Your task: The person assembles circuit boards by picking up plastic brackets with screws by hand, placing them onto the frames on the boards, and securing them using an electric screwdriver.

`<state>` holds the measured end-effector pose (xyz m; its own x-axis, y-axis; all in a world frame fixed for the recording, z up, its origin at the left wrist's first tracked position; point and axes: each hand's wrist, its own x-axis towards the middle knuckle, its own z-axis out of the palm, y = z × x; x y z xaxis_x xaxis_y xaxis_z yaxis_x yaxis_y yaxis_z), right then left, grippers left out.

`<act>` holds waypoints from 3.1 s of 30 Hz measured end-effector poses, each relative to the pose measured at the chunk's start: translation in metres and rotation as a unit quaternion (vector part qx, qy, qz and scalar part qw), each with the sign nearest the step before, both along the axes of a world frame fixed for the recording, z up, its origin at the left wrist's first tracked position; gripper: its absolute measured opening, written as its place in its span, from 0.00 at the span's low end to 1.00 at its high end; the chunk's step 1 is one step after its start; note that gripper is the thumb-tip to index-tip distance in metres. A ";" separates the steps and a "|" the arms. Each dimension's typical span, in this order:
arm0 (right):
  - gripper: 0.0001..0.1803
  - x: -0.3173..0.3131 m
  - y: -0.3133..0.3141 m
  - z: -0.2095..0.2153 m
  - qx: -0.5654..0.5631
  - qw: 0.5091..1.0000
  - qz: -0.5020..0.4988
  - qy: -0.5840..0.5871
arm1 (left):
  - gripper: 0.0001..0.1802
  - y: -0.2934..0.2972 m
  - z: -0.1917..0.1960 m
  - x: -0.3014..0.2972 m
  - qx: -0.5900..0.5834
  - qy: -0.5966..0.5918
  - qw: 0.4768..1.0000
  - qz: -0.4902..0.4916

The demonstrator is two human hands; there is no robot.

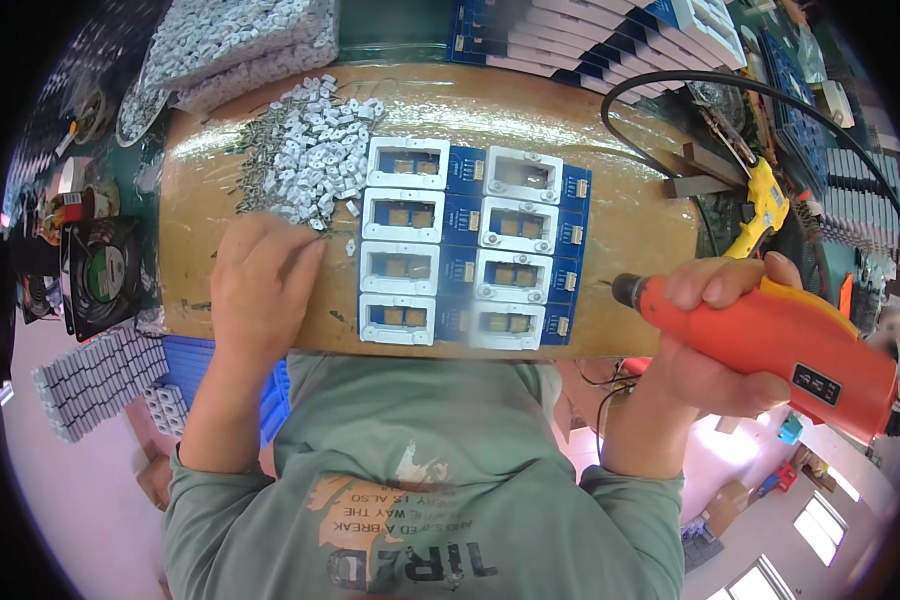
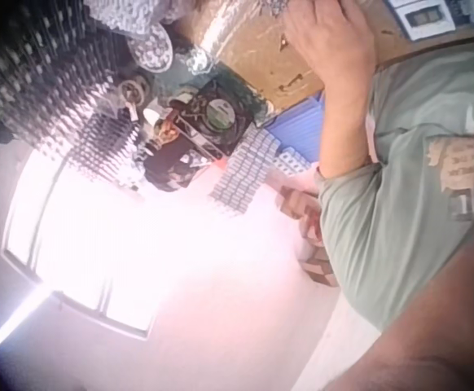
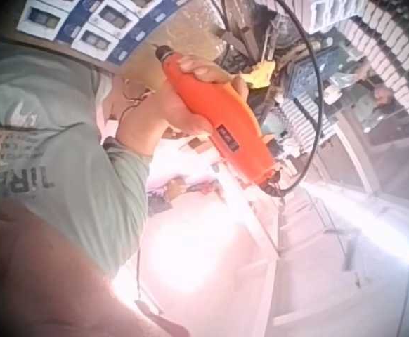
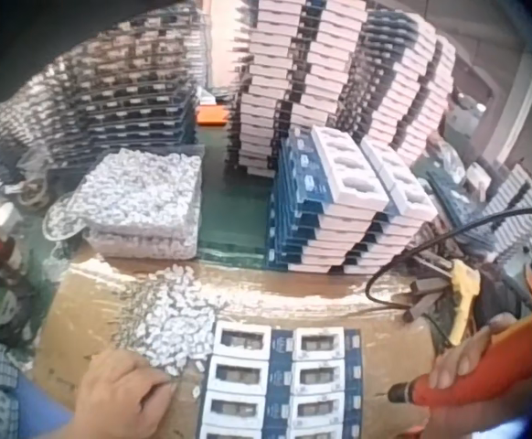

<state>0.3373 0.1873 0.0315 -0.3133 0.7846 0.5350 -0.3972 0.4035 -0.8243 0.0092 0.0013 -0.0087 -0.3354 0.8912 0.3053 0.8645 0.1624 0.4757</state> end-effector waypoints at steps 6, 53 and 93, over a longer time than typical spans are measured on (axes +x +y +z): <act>0.57 0.000 0.001 -0.002 0.002 0.999 0.030 0.014 | 0.09 0.006 -0.002 0.008 0.047 -0.016 0.997 -0.057; 0.55 -0.023 -0.032 0.043 -0.027 0.972 0.232 -0.002 | 0.10 0.042 0.020 0.073 0.077 -0.050 0.977 -0.193; 0.50 -0.062 -0.052 0.032 0.041 0.971 0.224 -0.075 | 0.06 0.057 -0.006 0.107 0.081 -0.149 0.949 -0.266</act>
